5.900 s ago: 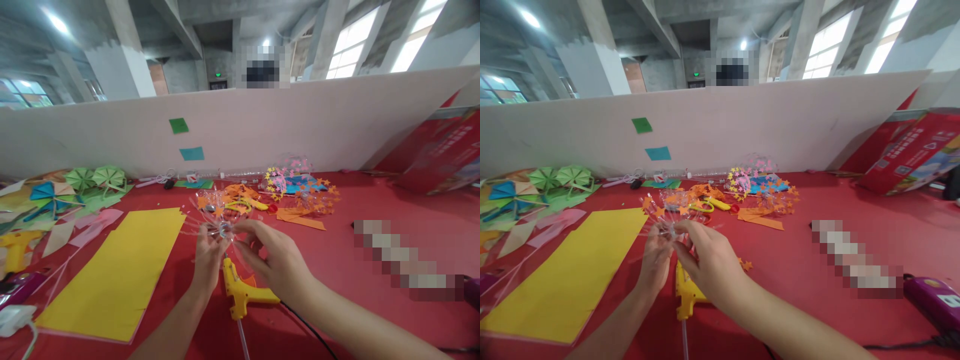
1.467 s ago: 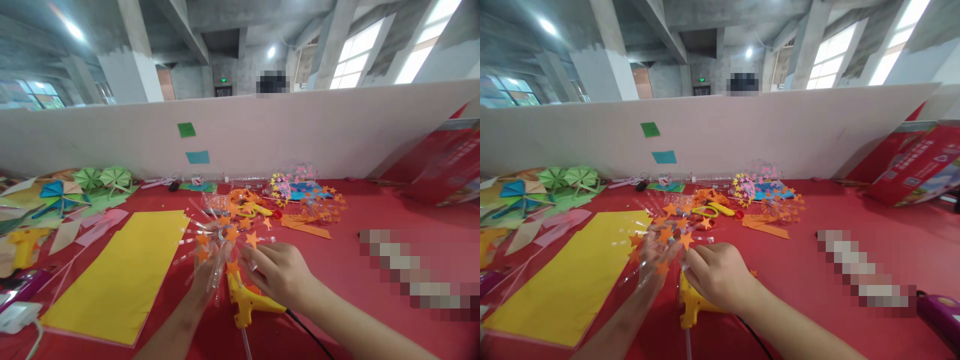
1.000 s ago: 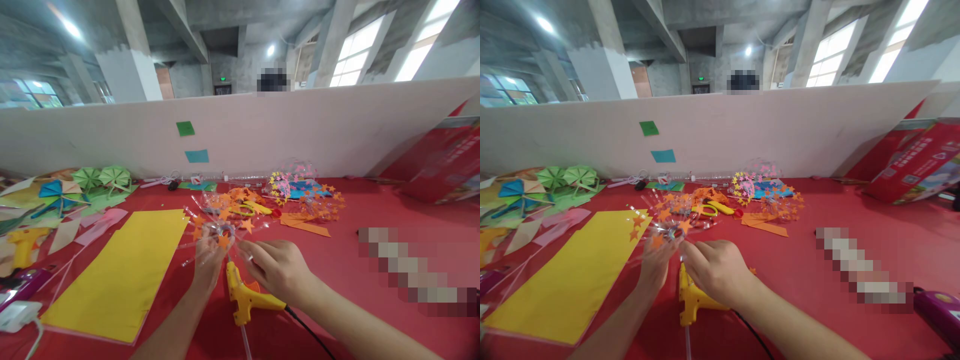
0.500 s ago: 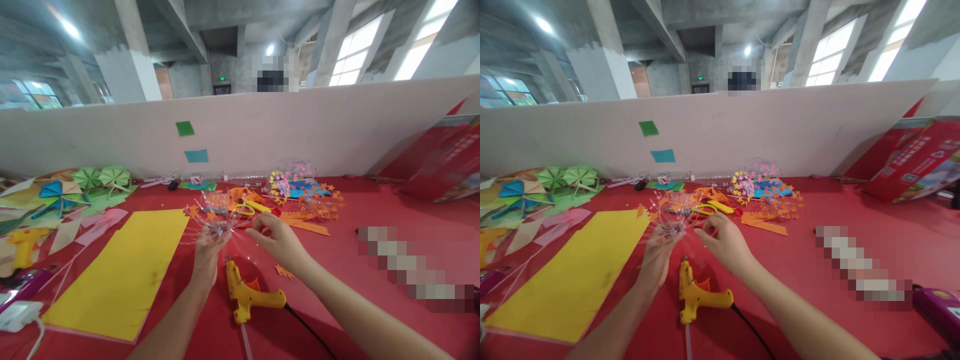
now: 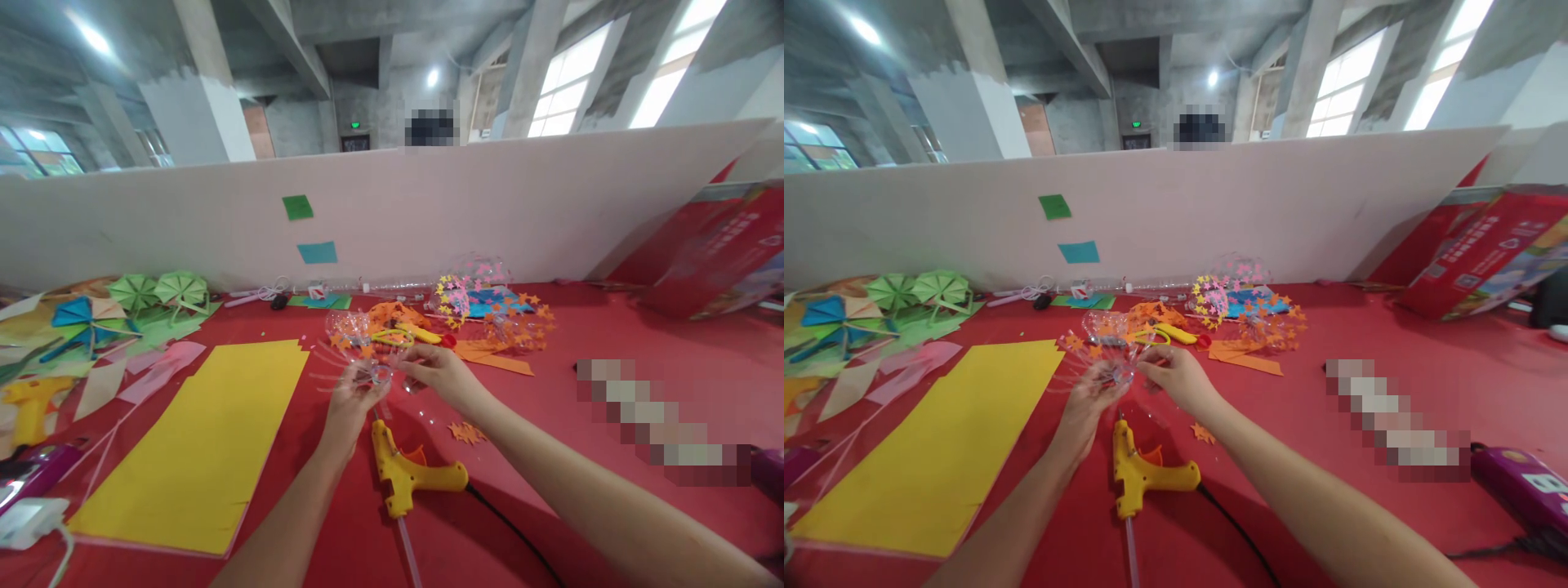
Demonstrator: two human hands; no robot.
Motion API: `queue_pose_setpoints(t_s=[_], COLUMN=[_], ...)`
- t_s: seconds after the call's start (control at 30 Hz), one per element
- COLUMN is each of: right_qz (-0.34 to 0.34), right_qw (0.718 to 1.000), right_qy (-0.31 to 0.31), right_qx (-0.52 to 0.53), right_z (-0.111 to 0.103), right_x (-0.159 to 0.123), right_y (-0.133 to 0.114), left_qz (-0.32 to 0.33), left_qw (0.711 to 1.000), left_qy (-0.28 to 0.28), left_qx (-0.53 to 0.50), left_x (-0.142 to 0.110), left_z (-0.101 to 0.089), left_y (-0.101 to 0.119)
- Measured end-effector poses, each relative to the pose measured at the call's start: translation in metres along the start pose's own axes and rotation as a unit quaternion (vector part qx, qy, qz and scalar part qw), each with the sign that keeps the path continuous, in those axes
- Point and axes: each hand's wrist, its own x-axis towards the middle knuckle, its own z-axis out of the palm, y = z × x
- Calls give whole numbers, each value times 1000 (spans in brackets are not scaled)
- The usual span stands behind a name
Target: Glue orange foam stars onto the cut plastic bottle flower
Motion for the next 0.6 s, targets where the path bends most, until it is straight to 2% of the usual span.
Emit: queue_pose_setpoints(t_s=[0.23,0.33,0.6], right_qz=[14,29,46], right_qw=[997,994,986], right_qy=[29,31,22], right_qx=[-75,-102,-158], right_z=[-3,-3,-6], right_x=[11,12,11], right_y=[21,29,40], left_qz=[-31,-62,-94], left_qw=[999,998,995], left_qy=[13,17,15], left_qx=[31,13,23], left_x=[9,13,16], left_z=[-9,-11,-16], left_y=[0,-2,-1])
